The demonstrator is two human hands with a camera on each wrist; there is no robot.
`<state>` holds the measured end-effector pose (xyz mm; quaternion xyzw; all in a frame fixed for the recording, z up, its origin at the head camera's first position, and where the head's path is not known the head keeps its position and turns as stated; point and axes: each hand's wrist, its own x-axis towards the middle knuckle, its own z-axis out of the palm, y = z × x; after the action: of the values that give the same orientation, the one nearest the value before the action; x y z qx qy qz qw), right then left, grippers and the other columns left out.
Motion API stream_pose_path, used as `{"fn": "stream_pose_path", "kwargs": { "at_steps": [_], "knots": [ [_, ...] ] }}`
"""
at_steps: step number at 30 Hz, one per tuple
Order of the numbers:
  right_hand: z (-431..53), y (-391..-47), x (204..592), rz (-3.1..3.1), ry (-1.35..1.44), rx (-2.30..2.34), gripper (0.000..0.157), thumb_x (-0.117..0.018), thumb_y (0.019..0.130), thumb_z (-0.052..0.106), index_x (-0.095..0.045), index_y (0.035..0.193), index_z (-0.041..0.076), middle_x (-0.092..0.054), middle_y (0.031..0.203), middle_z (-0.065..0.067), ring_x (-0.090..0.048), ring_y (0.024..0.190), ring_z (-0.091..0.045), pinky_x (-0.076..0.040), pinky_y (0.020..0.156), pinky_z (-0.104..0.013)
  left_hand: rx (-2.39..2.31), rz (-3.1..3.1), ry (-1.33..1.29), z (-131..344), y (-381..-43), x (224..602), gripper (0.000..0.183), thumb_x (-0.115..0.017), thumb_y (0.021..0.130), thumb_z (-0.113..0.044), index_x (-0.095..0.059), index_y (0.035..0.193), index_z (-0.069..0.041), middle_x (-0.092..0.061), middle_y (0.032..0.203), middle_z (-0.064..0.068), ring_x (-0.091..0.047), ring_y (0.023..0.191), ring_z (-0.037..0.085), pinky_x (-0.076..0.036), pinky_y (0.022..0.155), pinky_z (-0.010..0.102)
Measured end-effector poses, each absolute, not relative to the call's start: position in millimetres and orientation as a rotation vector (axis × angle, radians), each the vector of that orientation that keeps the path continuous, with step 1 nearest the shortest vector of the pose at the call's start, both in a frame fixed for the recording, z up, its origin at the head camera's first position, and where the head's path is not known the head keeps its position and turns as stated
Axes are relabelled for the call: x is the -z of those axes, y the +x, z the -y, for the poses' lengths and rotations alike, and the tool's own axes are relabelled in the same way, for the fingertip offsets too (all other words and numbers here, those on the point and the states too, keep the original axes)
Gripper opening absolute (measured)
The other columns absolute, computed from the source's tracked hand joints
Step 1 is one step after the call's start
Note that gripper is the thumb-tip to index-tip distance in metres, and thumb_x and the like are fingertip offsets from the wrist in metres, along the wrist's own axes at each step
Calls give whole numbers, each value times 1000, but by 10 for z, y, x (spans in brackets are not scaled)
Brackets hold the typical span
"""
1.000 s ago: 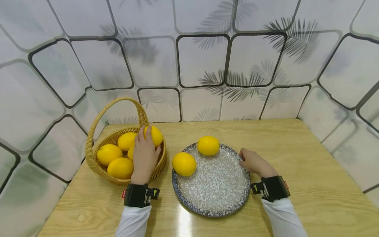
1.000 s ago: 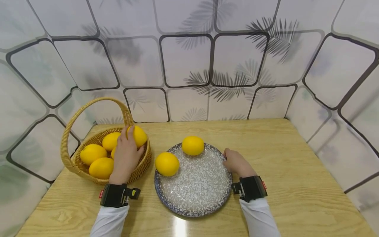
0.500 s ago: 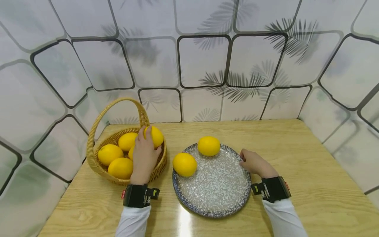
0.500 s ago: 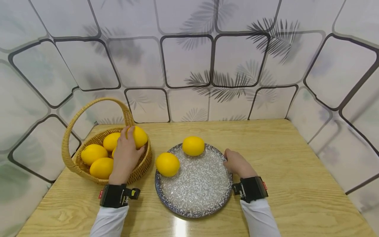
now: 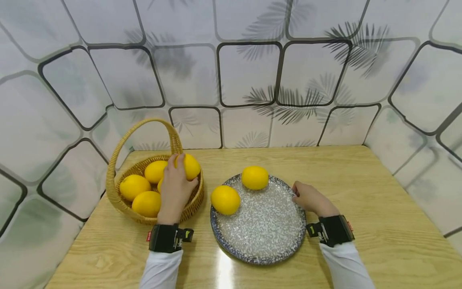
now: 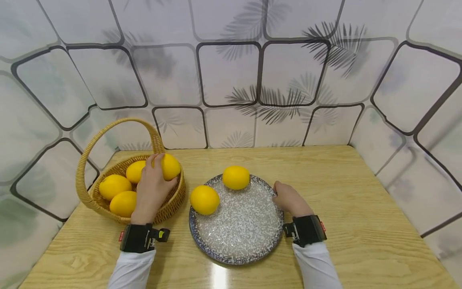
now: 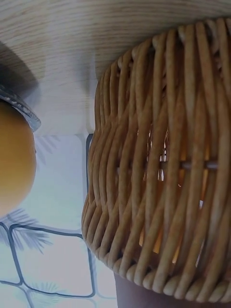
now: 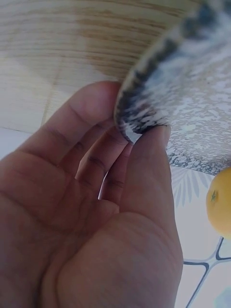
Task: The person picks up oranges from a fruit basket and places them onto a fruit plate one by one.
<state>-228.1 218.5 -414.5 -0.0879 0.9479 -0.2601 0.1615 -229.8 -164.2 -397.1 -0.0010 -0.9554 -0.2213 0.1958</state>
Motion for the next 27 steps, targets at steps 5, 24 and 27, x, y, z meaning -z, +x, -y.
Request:
{"fn": "stream_pose_path", "kwargs": {
  "at_steps": [5,24,27],
  "knots": [
    [-2181,-2283,4150,-2712,-241,739,16,-56,100,6,-52,110,-6,-56,90,-13,-50,78,-22,-42,66,-33,614,2658,5,1630,-2298,3958,80,-81,86,-25,-39,153,-11,-37,157,21,-52,128,48,-58,79,61],
    [-2188,-2294,4157,-2707,-252,730,17,-57,100,7,-52,111,-6,-57,91,-14,-50,78,-23,-42,66,-33,708,2581,-139,1358,-2245,3801,80,-84,83,-26,-42,149,-12,-44,150,17,-55,126,43,-57,90,57],
    [-2193,-2302,4156,-2707,-258,718,18,-57,101,8,-52,112,-6,-57,91,-14,-50,78,-23,-42,67,-33,711,2564,-174,1277,-2229,3783,79,-84,82,-27,-44,148,-12,-48,148,18,-59,119,43,-56,92,56]
  ]
}}
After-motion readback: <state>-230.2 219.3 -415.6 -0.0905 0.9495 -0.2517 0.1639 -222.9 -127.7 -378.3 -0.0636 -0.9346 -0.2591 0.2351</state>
